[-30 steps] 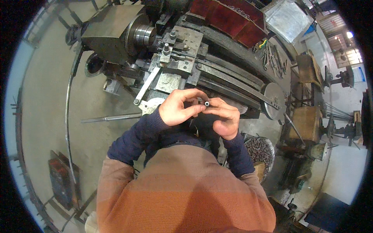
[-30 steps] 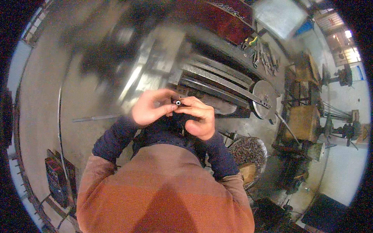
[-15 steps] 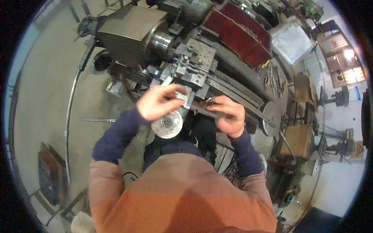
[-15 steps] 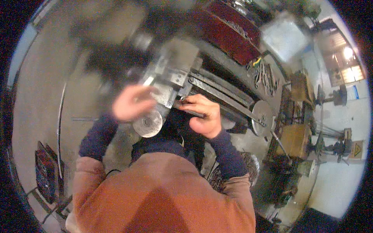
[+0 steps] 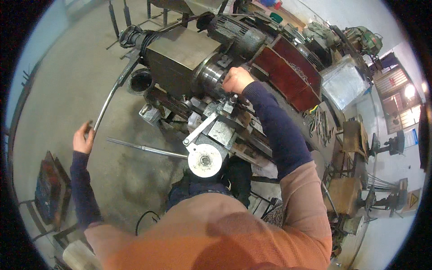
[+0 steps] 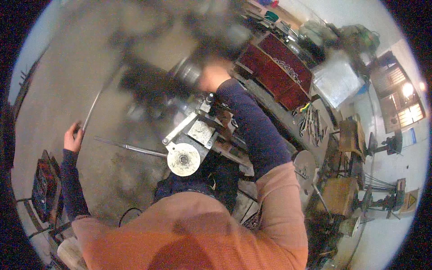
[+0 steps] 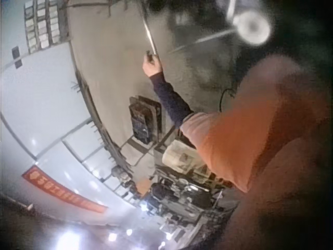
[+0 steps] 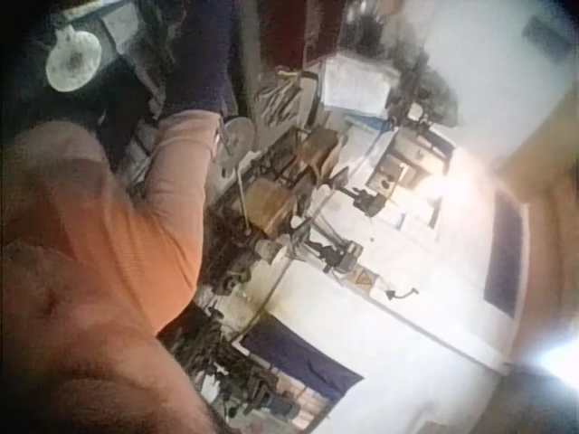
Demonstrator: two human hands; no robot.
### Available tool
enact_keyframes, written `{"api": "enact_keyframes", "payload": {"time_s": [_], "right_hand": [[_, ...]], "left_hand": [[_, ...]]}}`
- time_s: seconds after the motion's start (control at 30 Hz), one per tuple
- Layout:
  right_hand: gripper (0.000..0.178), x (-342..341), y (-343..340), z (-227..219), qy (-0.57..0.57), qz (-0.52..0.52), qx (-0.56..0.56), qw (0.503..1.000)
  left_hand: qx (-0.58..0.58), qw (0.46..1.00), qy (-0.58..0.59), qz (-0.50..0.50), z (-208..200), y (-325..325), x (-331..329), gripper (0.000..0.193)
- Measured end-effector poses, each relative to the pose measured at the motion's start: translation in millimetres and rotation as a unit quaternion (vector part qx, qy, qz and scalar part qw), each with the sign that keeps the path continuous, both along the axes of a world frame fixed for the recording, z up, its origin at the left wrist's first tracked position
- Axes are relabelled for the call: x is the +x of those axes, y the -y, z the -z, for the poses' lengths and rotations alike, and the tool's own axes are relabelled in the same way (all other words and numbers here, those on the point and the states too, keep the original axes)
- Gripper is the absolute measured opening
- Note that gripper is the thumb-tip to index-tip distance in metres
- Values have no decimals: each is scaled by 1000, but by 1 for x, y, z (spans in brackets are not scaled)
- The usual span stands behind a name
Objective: The person operates a metal lathe, repeatedly inserting small metal rods into the chuck, turning the machine on, and removing the rods after machining. The person handles the rods by hand and uses the lathe controls to start and stop the machine.
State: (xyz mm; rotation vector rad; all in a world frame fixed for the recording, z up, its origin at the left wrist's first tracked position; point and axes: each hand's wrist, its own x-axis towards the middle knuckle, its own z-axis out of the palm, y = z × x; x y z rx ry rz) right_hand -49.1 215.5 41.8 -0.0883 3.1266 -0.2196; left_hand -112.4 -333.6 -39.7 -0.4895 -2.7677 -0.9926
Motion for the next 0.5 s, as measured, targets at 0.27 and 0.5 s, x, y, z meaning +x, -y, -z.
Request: {"api": "enact_keyframes", "payload": {"time_s": [0.27,0.5], "right_hand": [[27,-14,-2,14,23,-6,-58,998],[24,-8,-4,14,8,-3,-129,992]], "left_hand": [[-106,992,59,-31,11,-12,19,35],[-272,959,46,-73,7,-20,-4,19]]}}
